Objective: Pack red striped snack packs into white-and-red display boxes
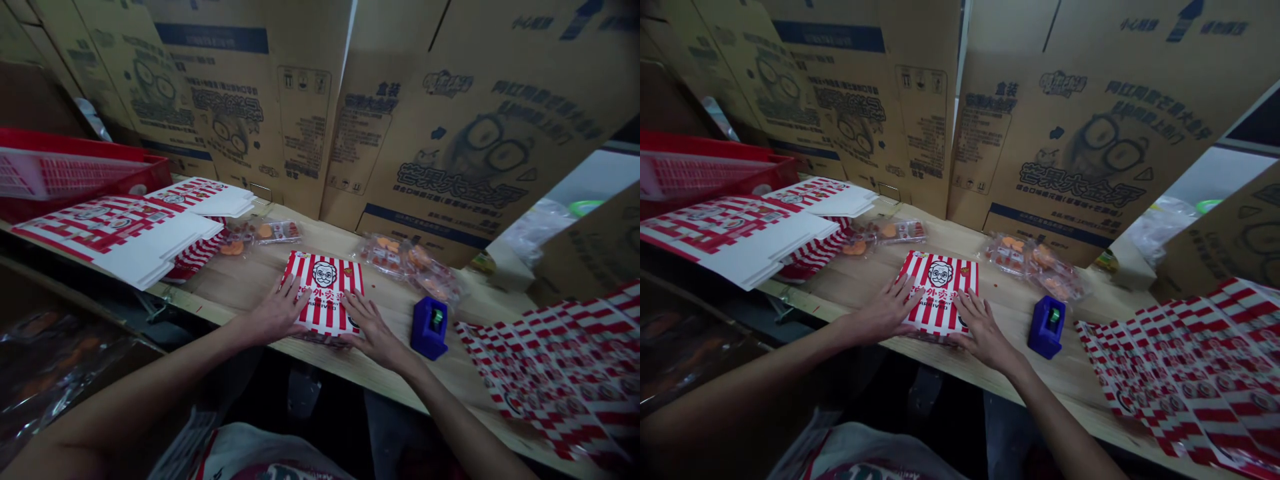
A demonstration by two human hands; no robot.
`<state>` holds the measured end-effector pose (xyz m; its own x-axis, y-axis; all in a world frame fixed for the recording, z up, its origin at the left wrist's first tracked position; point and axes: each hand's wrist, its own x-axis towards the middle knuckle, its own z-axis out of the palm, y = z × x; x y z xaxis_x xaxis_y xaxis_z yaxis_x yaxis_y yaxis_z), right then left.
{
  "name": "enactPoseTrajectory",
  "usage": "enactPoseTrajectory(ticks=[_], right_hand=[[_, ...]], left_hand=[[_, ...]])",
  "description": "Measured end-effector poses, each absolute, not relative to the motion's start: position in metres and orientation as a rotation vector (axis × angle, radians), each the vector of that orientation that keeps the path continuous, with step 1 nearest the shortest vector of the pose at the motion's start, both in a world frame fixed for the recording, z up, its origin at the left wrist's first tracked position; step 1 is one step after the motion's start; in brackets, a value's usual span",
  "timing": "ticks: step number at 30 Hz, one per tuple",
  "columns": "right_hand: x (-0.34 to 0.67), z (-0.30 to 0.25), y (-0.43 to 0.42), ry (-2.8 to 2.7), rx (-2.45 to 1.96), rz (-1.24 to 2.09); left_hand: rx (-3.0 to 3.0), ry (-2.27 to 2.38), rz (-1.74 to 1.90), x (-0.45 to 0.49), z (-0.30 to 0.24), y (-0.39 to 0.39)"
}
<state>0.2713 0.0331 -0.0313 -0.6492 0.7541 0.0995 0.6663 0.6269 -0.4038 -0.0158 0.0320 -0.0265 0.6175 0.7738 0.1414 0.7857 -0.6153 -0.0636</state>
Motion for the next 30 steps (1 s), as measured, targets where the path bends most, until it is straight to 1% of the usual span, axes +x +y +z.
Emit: enactPoseTrajectory(ticks=[5, 10, 18, 26, 30], right_hand=[[0.264, -0.039, 0.028, -2.596, -1.109, 0.178], [0.26, -0.037, 0.028, -2.623, -1.1, 0.089], [0.262, -0.031, 0.029, -2.61, -1.058, 0.152], [0.266, -0.016, 0.036, -2.599, -1.007, 0.199], [0.273, -0.011, 0.042, -2.619, -0.942, 0.253]], left_hand=[[-2.669, -1.307, -0.22, -0.014, -0.03, 0.027], [-2.693, -1.277, -0.212, -0.015, -0.028, 0.027], [-2.755, -1.188, -0.181, -0.021, -0.013, 0.028], [-2.827, -1.112, -0.235, -0.026, -0.001, 0.037], [-2.808, -1.123, -0.248, -0.026, -0.003, 0.036]])
